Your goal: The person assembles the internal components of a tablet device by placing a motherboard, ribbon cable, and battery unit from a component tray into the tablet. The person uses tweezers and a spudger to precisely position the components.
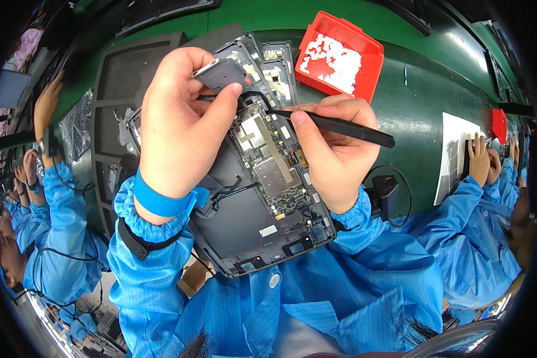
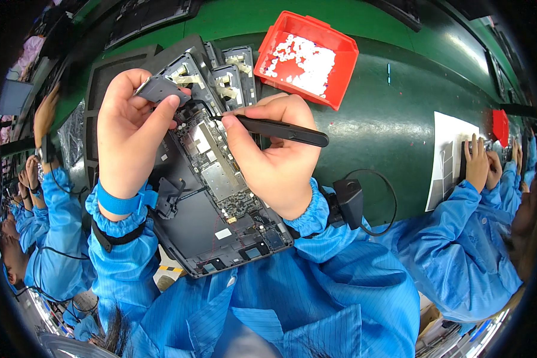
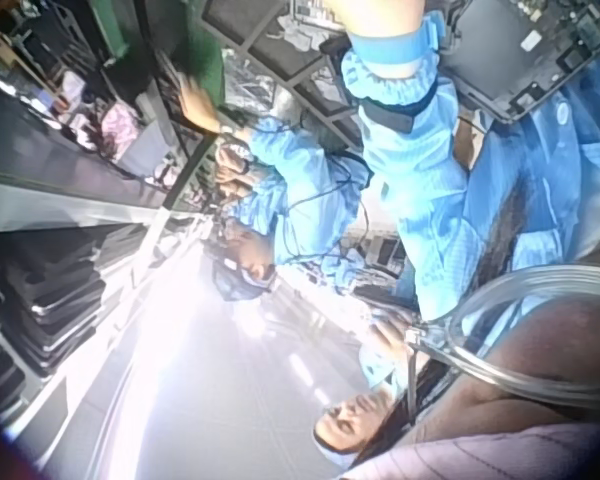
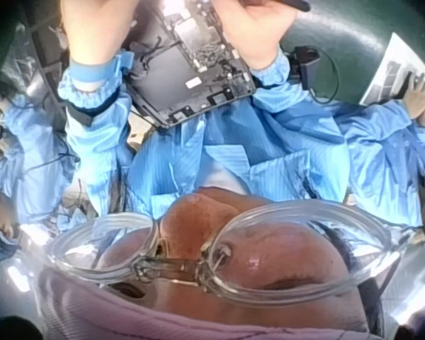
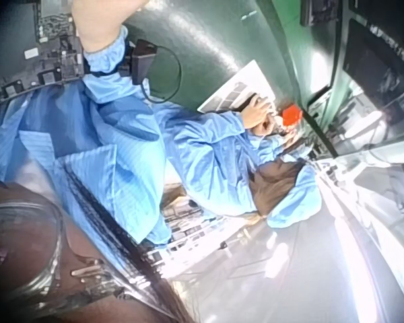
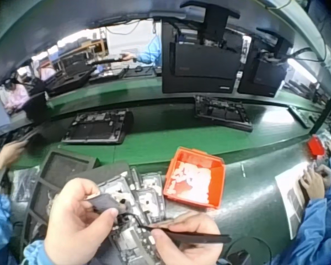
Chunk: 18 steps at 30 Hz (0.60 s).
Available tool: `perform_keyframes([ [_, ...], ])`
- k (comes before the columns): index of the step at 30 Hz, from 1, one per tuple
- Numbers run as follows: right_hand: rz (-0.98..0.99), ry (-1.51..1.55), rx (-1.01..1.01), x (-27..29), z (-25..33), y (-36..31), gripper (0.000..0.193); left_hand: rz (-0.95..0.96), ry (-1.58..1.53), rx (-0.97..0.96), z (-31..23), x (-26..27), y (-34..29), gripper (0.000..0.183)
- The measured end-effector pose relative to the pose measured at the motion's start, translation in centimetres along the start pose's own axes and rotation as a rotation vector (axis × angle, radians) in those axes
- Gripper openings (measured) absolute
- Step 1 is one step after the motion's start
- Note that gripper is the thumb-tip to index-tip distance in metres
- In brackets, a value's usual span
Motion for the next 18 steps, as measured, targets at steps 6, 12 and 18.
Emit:
perform_keyframes([
  [6,0.015,0.004,0.053,-0.19,-0.4,0.01,0.024,-0.007,0.013,0.008,0.09,0.17,-0.09,0.024],
  [12,0.031,-0.004,0.07,0.03,-0.47,0.31,0.023,0.041,0.099,0.034,-0.08,0.23,0.18,0.02],
  [18,0.027,-0.116,0.206,0.14,-0.84,0.57,0.02,-0.008,0.213,0.043,0.56,0.16,0.18,0.022],
])
Point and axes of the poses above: each hand's wrist, its own y-axis towards the middle knuckle, its own x-axis out of the back of the hand, z = x × y, the point moved 1 cm from there along y, towards the middle knuckle, and after that the axes turned 3 degrees about -x, right-handed, at the moved point
